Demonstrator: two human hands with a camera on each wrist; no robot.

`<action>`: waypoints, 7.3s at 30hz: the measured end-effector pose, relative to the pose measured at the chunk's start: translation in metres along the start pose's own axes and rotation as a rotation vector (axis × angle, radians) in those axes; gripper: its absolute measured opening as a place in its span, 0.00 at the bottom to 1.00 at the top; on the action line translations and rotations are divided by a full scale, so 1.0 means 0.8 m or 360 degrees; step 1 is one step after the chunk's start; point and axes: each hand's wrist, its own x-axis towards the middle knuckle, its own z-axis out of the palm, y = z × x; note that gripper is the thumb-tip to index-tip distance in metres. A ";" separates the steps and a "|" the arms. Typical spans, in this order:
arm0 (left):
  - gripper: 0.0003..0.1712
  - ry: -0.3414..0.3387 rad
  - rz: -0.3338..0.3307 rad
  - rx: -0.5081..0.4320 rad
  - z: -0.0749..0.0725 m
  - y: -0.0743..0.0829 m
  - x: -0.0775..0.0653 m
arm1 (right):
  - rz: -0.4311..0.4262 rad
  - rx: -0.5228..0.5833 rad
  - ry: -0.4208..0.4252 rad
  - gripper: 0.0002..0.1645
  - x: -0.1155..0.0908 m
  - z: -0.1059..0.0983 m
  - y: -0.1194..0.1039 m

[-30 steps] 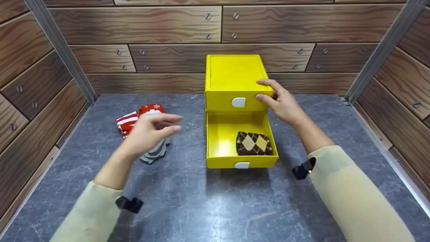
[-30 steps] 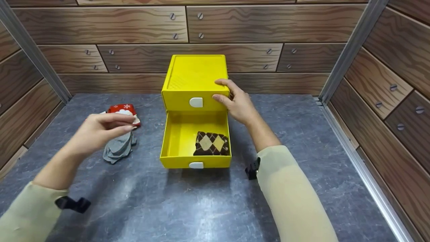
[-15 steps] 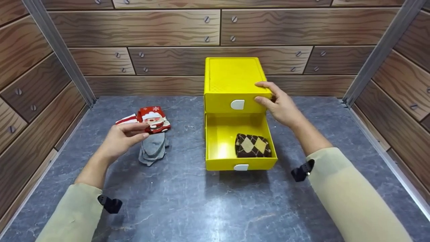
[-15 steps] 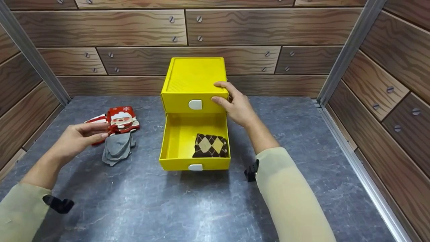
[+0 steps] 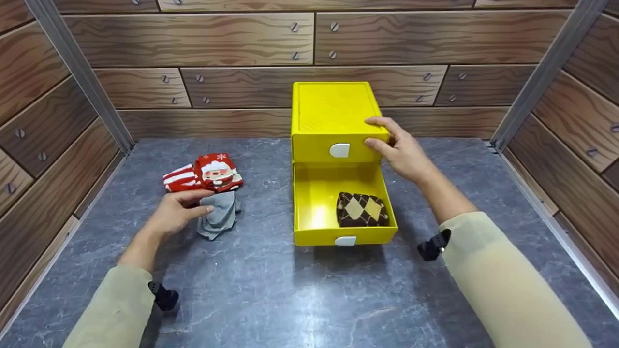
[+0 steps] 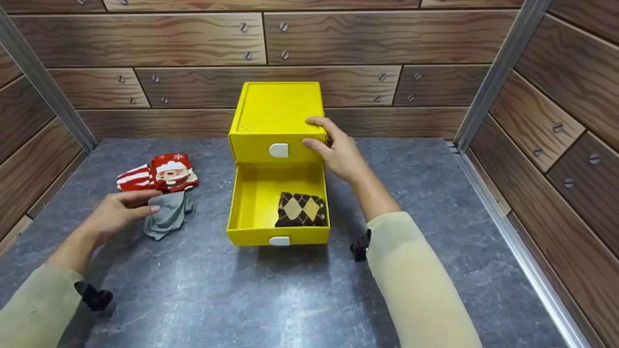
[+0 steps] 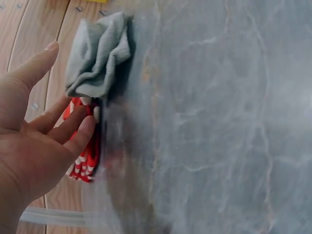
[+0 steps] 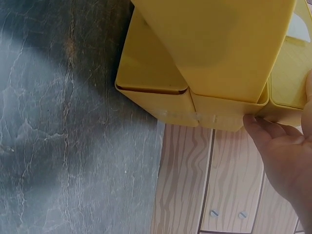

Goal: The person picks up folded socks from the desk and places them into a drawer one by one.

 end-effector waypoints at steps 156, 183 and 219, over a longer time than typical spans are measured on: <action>0.26 -0.0527 0.0520 0.0770 0.171 0.202 0.024 | 0.0025 0.0040 -0.0001 0.31 -0.002 0.001 0.001; 0.20 -0.0479 0.0659 0.0720 0.168 0.196 0.018 | 0.0021 0.0036 0.0009 0.30 -0.002 0.001 0.001; 0.24 -0.0510 0.0951 0.0028 0.208 0.215 -0.095 | 0.0013 0.0070 0.0016 0.30 -0.002 0.002 -0.001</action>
